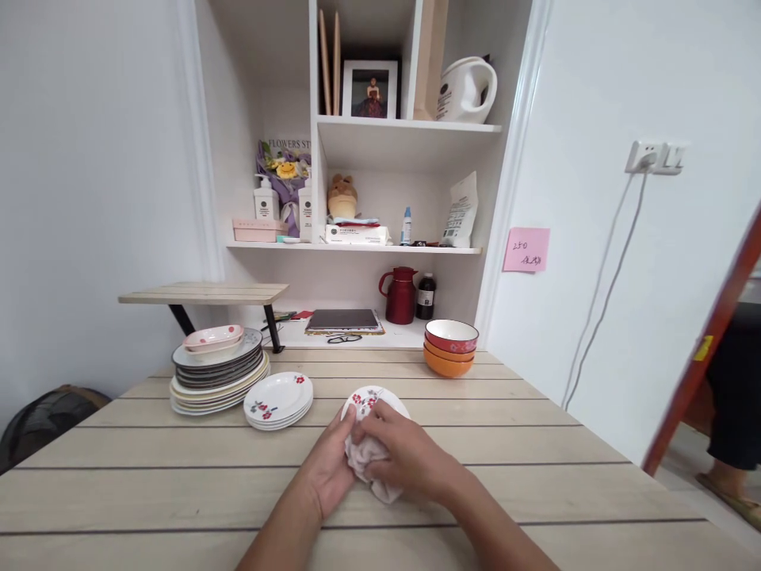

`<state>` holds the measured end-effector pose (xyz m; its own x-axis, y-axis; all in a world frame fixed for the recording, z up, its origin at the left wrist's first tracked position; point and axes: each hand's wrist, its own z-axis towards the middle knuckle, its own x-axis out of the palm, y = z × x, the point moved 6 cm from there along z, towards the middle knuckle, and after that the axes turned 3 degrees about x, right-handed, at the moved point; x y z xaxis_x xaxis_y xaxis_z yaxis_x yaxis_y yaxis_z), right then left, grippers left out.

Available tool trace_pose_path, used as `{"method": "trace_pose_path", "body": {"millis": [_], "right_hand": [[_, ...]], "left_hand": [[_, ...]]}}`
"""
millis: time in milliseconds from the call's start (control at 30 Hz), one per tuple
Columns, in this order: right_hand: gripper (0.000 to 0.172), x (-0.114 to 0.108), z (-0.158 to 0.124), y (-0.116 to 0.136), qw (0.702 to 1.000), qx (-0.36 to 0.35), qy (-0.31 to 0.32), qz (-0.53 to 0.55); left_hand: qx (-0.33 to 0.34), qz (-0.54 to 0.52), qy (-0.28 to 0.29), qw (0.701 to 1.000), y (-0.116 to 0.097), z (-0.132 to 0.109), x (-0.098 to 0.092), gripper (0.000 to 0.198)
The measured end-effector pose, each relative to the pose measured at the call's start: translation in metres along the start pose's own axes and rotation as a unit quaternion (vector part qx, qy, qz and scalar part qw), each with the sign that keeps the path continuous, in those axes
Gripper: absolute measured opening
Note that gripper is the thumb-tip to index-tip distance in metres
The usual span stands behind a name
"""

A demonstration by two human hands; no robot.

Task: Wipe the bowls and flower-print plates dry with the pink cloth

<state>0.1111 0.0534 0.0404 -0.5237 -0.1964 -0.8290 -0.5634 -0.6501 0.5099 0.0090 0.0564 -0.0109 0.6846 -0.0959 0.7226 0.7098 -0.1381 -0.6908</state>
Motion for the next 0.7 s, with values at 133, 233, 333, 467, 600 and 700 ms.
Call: {"method": "trace_pose_path", "body": {"millis": [133, 233, 333, 467, 600, 700], "right_hand": [[0.041, -0.001, 0.019, -0.003, 0.993, -0.01, -0.113, 0.023], [0.043, -0.011, 0.026, -0.015, 0.986, 0.013, -0.164, 0.002], [0.043, -0.019, 0.025, -0.028, 0.986, 0.061, -0.153, -0.025], [0.039, -0.018, 0.015, -0.037, 0.986, 0.121, -0.109, -0.043], [0.037, -0.006, 0.01, -0.02, 0.995, 0.064, -0.06, -0.039], [0.041, -0.001, 0.012, -0.005, 0.997, 0.013, -0.076, -0.031]], "left_hand": [[-0.034, -0.016, 0.034, 0.999, 0.006, 0.002, 0.004, 0.055], [-0.031, -0.027, 0.025, 0.999, 0.008, 0.004, 0.001, 0.054], [-0.02, -0.034, 0.003, 0.999, 0.007, 0.004, -0.003, 0.055], [-0.011, -0.038, -0.015, 0.999, 0.005, 0.004, -0.008, 0.057], [-0.015, -0.059, 0.01, 0.998, 0.005, 0.004, -0.005, 0.056], [-0.028, -0.057, 0.035, 0.997, 0.006, 0.003, 0.0, 0.055]]}}
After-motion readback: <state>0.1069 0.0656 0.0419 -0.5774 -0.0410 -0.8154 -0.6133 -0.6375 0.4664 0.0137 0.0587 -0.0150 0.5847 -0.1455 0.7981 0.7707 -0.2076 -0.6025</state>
